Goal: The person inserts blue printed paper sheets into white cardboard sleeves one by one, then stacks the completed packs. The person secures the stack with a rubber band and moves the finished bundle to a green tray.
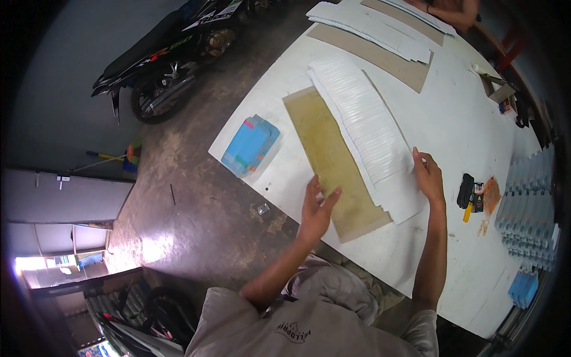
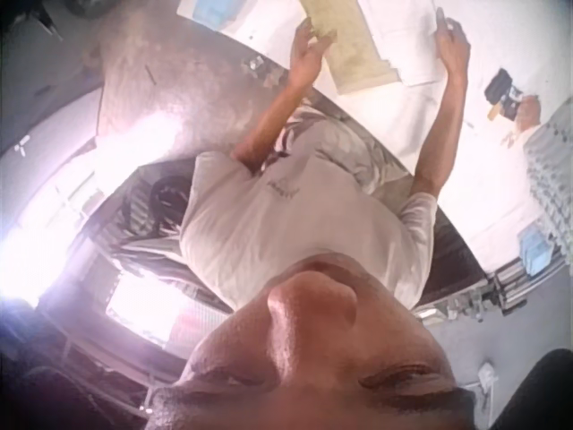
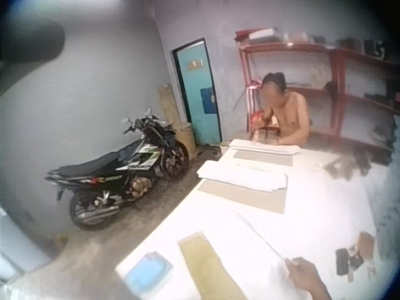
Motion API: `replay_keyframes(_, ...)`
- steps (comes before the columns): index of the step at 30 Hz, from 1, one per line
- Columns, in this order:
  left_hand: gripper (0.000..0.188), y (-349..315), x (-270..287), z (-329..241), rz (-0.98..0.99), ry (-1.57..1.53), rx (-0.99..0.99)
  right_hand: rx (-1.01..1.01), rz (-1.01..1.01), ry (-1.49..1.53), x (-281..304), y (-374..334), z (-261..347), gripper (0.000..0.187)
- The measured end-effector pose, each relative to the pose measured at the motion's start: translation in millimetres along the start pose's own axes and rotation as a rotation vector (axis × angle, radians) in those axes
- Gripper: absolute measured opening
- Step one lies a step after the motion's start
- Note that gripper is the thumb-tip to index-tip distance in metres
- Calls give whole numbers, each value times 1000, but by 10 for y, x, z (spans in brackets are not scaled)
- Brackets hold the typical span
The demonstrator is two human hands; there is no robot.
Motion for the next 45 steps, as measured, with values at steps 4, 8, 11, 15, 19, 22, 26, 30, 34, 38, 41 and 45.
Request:
replay_keyframes(4, 82, 220, 128, 5, -132, 183, 79, 166, 50, -34, -156, -22, -617, 70)
replay_keyframes(8, 61, 474, 278, 147, -4, 599, -62, 71, 127, 248, -265, -607, -960, 64)
replay_keyframes(11, 40, 341, 287, 129, -65, 575, -191, -62, 241, 633, -334, -1172, -940, 40)
replay_keyframes(15, 30, 290, 117, 251, 122, 620, -483, -116, 190, 773, -332, -1791, -1409, 39)
replay_keyframes(19, 34, 81, -595, 79, 366, 666, -537, -168, -164, 1075, -164, -2561, -1937, 33)
replay_keyframes(22, 38, -199, -1153, 102, 508, 630, -514, -118, -256, 1247, -59, -3055, -2327, 31)
replay_keyframes(26, 50, -637, -1979, 194, 820, 605, -355, -232, -503, 1275, 53, -3769, -2870, 37)
replay_keyframes(30, 55, -1105, -2737, 627, 1107, 647, -477, -545, -699, 1198, -133, -4572, -3409, 49)
replay_keyframes(34, 59, -1448, -3363, 911, 1320, 725, -611, -404, -952, 1389, -201, -4719, -3323, 33)
replay_keyframes(38, 57, -1824, -3892, 879, 1383, 698, -857, -266, -1049, 1425, -322, -4822, -3488, 44)
replay_keyframes(41, 59, -1995, -3761, 792, 1484, 757, -955, -363, -1243, 1429, -582, -5029, -2956, 42)
replay_keyframes(45, 59, -1913, -4237, 766, 1435, 685, -1014, -308, -1352, 1464, -348, -4644, -3451, 37)
Point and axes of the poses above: each hand's wrist, its own y-axis towards the middle knuckle, its own x-axis out of the back of the hand, z = x × y, the point moved 4 cm from there along y, towards the middle knuckle, and after that the axes turned 1 degree about x, right-handed, at the moved point
